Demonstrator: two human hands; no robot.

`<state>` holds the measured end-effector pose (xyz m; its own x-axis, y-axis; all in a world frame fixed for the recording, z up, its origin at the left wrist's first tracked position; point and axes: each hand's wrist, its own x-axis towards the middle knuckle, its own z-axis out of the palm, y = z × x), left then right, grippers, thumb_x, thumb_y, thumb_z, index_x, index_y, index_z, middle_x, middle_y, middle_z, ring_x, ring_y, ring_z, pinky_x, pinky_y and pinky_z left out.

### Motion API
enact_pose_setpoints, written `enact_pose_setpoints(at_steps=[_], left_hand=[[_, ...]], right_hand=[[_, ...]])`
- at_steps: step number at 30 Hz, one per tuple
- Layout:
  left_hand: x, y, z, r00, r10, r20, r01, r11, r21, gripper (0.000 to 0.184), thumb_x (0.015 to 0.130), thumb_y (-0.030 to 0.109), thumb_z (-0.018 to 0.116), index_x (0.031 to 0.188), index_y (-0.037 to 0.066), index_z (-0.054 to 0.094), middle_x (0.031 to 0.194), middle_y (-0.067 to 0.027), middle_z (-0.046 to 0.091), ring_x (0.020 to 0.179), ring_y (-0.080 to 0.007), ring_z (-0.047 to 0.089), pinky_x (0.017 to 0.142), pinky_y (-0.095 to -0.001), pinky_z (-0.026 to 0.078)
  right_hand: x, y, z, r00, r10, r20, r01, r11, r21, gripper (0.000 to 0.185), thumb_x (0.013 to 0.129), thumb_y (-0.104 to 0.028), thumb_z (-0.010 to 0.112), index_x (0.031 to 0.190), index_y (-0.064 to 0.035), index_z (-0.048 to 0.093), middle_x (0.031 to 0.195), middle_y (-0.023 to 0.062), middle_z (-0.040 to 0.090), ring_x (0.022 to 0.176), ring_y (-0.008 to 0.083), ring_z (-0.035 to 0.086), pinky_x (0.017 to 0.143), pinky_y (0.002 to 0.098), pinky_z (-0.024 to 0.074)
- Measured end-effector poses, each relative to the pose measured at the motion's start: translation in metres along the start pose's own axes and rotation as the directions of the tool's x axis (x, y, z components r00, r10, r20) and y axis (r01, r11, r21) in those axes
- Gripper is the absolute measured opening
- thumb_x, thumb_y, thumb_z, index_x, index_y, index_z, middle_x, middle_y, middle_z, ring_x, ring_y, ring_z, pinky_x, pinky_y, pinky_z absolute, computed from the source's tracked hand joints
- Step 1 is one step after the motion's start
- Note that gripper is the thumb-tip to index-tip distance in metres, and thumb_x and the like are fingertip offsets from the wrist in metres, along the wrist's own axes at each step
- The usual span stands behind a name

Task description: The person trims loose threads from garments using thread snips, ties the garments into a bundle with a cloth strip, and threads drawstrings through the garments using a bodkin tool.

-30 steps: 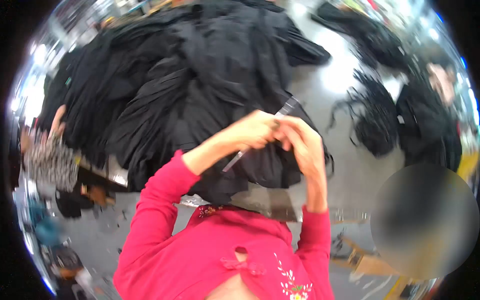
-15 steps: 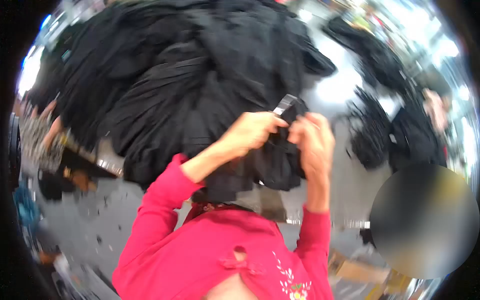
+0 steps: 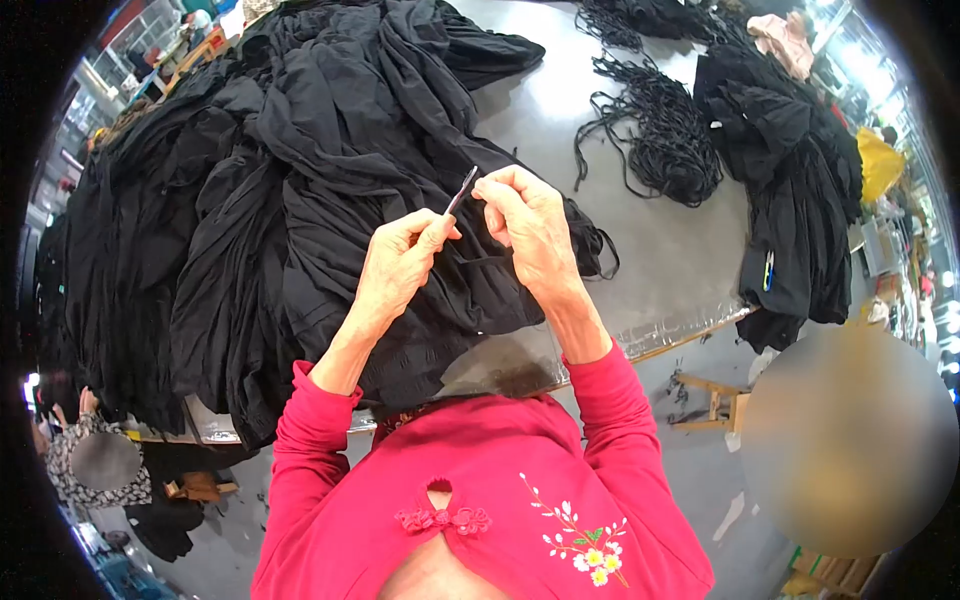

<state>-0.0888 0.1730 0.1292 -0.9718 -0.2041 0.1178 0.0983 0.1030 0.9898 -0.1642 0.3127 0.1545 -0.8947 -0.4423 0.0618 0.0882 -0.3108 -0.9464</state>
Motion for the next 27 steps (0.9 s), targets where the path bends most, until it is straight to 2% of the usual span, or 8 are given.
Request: enact_pose_setpoints(at_steps=[14, 17, 20, 22, 23, 24, 25, 27], left_hand=[[0.002, 0.0, 0.021, 0.987, 0.116, 0.111, -0.154, 0.881, 0.447, 0.026, 0.084, 0.021, 0.058, 0.071, -0.001, 0.057, 0.055, -0.0045, 0.048, 0.048, -0.0099, 0.041, 0.046, -0.026, 0.033], [-0.008, -0.003, 0.034, 0.927, 0.309, 0.213, -0.373, 0.704, 0.604, 0.027, 0.078, 0.014, 0.062, 0.062, -0.003, 0.048, 0.055, -0.0148, 0.043, 0.047, -0.0279, 0.043, 0.046, -0.035, 0.035], [-0.012, 0.003, 0.043, 0.903, 0.244, 0.353, -0.421, 0.664, 0.618, 0.028, 0.079, 0.016, 0.061, 0.062, -0.002, 0.049, 0.056, -0.0143, 0.043, 0.049, -0.0301, 0.045, 0.047, -0.0362, 0.036], [-0.011, 0.004, 0.048, 0.882, 0.237, 0.409, -0.456, 0.653, 0.605, 0.029, 0.079, 0.017, 0.061, 0.061, -0.002, 0.049, 0.056, -0.0136, 0.043, 0.051, -0.0306, 0.047, 0.048, -0.0365, 0.036], [-0.012, 0.008, 0.051, 0.865, 0.215, 0.454, -0.477, 0.636, 0.607, 0.029, 0.079, 0.018, 0.061, 0.061, -0.001, 0.049, 0.056, -0.0132, 0.043, 0.051, -0.0302, 0.048, 0.048, -0.0364, 0.036], [-0.012, 0.011, 0.055, 0.845, 0.193, 0.499, -0.5, 0.618, 0.607, 0.029, 0.079, 0.019, 0.061, 0.061, -0.001, 0.05, 0.056, -0.0128, 0.044, 0.051, -0.0299, 0.048, 0.048, -0.0363, 0.037], [-0.014, 0.014, 0.059, 0.827, 0.172, 0.535, -0.509, 0.633, 0.583, 0.028, 0.079, 0.019, 0.061, 0.06, 0.0, 0.05, 0.057, -0.0123, 0.044, 0.052, -0.0296, 0.048, 0.048, -0.0361, 0.037], [-0.017, 0.018, 0.071, 0.819, 0.156, 0.553, -0.506, 0.65, 0.567, 0.028, 0.079, 0.019, 0.061, 0.061, 0.0, 0.051, 0.057, -0.0121, 0.045, 0.052, -0.0294, 0.048, 0.048, -0.0362, 0.037]], right_hand=[[-0.016, 0.01, -0.043, 0.991, 0.091, 0.098, -0.097, 0.993, 0.062, 0.014, 0.087, -0.015, 0.052, 0.081, -0.0024, 0.052, 0.061, 0.0021, 0.052, 0.049, 0.0087, 0.047, 0.048, 0.0183, 0.037], [-0.021, 0.02, -0.066, 0.94, 0.306, 0.154, -0.302, 0.952, -0.051, 0.015, 0.086, -0.017, 0.053, 0.079, -0.0037, 0.052, 0.065, 0.0033, 0.056, 0.052, 0.0106, 0.053, 0.047, 0.0206, 0.0412], [-0.032, 0.018, -0.084, 0.951, 0.281, 0.127, -0.25, 0.944, -0.217, 0.015, 0.086, -0.017, 0.053, 0.078, -0.0039, 0.052, 0.065, 0.0035, 0.056, 0.051, 0.0109, 0.054, 0.048, 0.0209, 0.0423], [-0.031, 0.013, -0.106, 0.991, 0.119, -0.069, -0.135, 0.928, -0.346, 0.014, 0.085, -0.015, 0.052, 0.078, -0.0027, 0.052, 0.064, 0.0049, 0.056, 0.053, 0.013, 0.057, 0.047, 0.0219, 0.0437], [-0.029, 0.002, -0.126, 0.985, -0.147, -0.091, 0.082, 0.86, -0.503, 0.015, 0.086, -0.015, 0.049, 0.078, -0.0023, 0.051, 0.063, 0.005, 0.057, 0.052, 0.0129, 0.057, 0.047, 0.0233, 0.0447], [-0.016, -0.004, -0.168, 0.81, -0.552, 0.199, 0.334, 0.156, -0.93, 0.017, 0.088, -0.015, 0.045, 0.079, -0.002, 0.052, 0.064, 0.0056, 0.059, 0.051, 0.0128, 0.057, 0.047, 0.025, 0.0454], [-0.013, -0.021, -0.195, 0.8, -0.586, -0.129, 0.095, 0.336, -0.937, 0.018, 0.089, -0.016, 0.043, 0.081, -0.0029, 0.053, 0.066, 0.0078, 0.061, 0.052, 0.0127, 0.058, 0.047, 0.0265, 0.0454], [-0.018, -0.047, -0.265, 0.69, -0.706, -0.161, -0.261, -0.035, -0.965, 0.018, 0.089, -0.02, 0.045, 0.086, -0.0054, 0.054, 0.072, 0.011, 0.063, 0.058, 0.0265, 0.061, 0.052, 0.0355, 0.0475]])
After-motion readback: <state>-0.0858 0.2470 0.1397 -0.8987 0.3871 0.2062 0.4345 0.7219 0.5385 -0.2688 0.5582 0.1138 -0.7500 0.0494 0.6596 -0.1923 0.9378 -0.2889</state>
